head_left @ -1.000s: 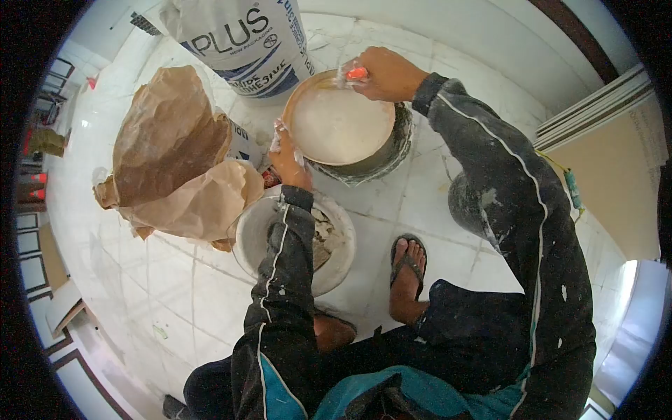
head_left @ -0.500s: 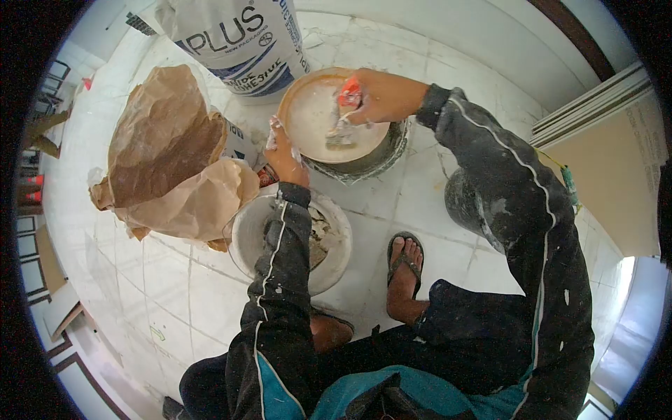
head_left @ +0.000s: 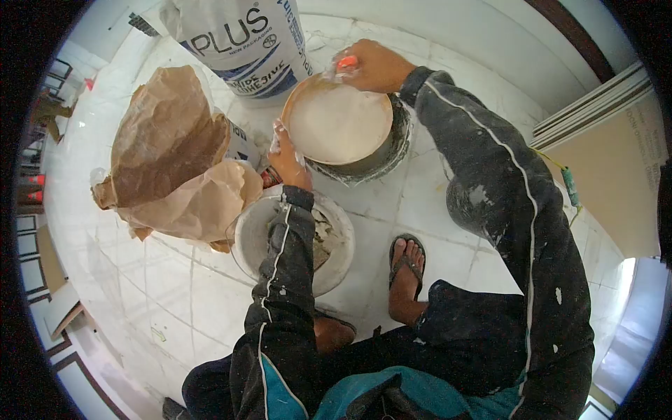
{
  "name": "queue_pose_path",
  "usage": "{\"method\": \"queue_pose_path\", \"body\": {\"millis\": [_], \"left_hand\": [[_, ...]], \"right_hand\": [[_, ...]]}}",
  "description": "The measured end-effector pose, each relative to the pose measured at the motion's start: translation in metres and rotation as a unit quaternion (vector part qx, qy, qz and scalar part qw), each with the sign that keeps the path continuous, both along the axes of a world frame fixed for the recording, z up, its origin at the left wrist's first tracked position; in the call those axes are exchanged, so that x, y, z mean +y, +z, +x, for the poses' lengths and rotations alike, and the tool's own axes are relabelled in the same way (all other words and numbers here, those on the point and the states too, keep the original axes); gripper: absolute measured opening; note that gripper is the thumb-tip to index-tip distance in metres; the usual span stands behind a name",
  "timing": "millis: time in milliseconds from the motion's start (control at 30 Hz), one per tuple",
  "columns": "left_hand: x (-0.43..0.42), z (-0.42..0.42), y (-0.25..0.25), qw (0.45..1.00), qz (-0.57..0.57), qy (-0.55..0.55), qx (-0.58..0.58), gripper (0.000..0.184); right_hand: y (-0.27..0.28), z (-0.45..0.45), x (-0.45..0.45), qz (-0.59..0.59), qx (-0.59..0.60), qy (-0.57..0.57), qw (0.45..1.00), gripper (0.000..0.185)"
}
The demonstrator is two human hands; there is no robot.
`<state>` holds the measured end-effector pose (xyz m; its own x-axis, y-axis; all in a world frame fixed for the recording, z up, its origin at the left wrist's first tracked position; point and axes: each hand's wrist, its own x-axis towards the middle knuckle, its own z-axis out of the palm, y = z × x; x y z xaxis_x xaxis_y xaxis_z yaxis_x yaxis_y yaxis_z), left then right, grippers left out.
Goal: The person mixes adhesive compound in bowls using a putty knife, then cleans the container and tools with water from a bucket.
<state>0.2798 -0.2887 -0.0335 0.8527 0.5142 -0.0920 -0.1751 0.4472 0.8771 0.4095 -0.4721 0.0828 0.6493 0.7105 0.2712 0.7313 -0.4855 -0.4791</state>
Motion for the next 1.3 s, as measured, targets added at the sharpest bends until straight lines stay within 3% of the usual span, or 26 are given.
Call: {"method": "queue_pose_path", "body": {"millis": [133,200,233,300,433,500,567,600,633,767,833,867,933,1000,1100,1133,1267,1300], "left_hand": [[0.000,-0.001,-0.001,1.000,-0.001,-0.006,-0.020,0.045],[0.000,0.003,-0.004,1.000,0.005,0.002,-0.018,0.045],[0.001,0.003,-0.006,1.000,0.012,0.007,-0.015,0.045],[0.007,0.004,-0.011,1.000,0.005,-0.014,0.000,0.045],[0.004,0.005,-0.012,0.999,-0.017,-0.038,-0.030,0.044],[0.005,0.005,-0.012,0.999,-0.016,-0.041,-0.022,0.045],[0.006,0.004,-0.014,0.999,-0.015,-0.042,-0.015,0.045],[0.007,0.003,-0.013,0.998,0.041,-0.037,-0.023,0.045],[0.007,0.001,-0.012,0.994,0.097,-0.031,-0.031,0.045],[0.005,-0.004,-0.006,0.995,0.092,-0.001,-0.045,0.045],[0.009,-0.003,-0.011,0.997,-0.047,-0.052,-0.011,0.047],[0.010,-0.004,-0.013,0.997,-0.046,-0.052,-0.011,0.047],[0.011,-0.006,-0.014,0.997,0.060,-0.055,-0.012,0.049],[0.011,-0.001,-0.018,0.999,0.027,-0.043,-0.008,0.049],[0.006,0.002,-0.015,1.000,-0.011,-0.020,-0.007,0.049],[0.004,0.003,-0.013,1.000,-0.014,-0.008,-0.012,0.049],[0.004,0.002,-0.012,1.000,0.007,-0.012,-0.001,0.047],[0.005,0.002,-0.015,0.999,0.036,-0.014,-0.001,0.048]], "right_hand": [[0.003,-0.013,-0.027,-0.009,-0.058,-0.058,0.997,0.026],[0.020,-0.027,-0.032,-0.166,0.043,-0.055,0.984,0.029],[0.022,-0.032,-0.033,-0.167,0.044,-0.058,0.983,0.029],[0.024,-0.043,-0.038,-0.157,0.044,0.043,0.986,0.036],[0.029,-0.057,-0.029,-0.171,0.128,0.029,0.976,0.036],[0.042,-0.069,-0.020,-0.083,0.197,0.045,0.976,0.037],[0.029,-0.063,-0.007,-0.070,0.232,0.060,0.968,0.035],[0.026,-0.061,0.000,-0.060,0.267,0.076,0.959,0.034],[0.023,-0.060,0.006,-0.059,0.266,0.077,0.959,0.034],[0.009,-0.051,0.029,0.005,0.279,0.057,0.958,0.031],[-0.006,-0.039,0.036,0.045,0.279,0.058,0.958,0.026],[-0.013,-0.033,0.039,0.059,0.257,0.040,0.964,0.026],[-0.016,-0.023,0.039,0.074,0.235,0.022,0.969,0.027],[-0.016,-0.016,0.030,0.058,0.017,0.029,0.998,0.027],[-0.001,-0.011,0.006,-0.003,-0.009,0.049,0.999,0.026],[-0.007,-0.009,-0.004,-0.006,-0.092,0.002,0.996,0.025],[-0.003,-0.003,-0.037,-0.083,-0.080,0.019,0.993,0.032],[0.002,-0.007,-0.041,-0.116,-0.022,0.002,0.993,0.032]]}}
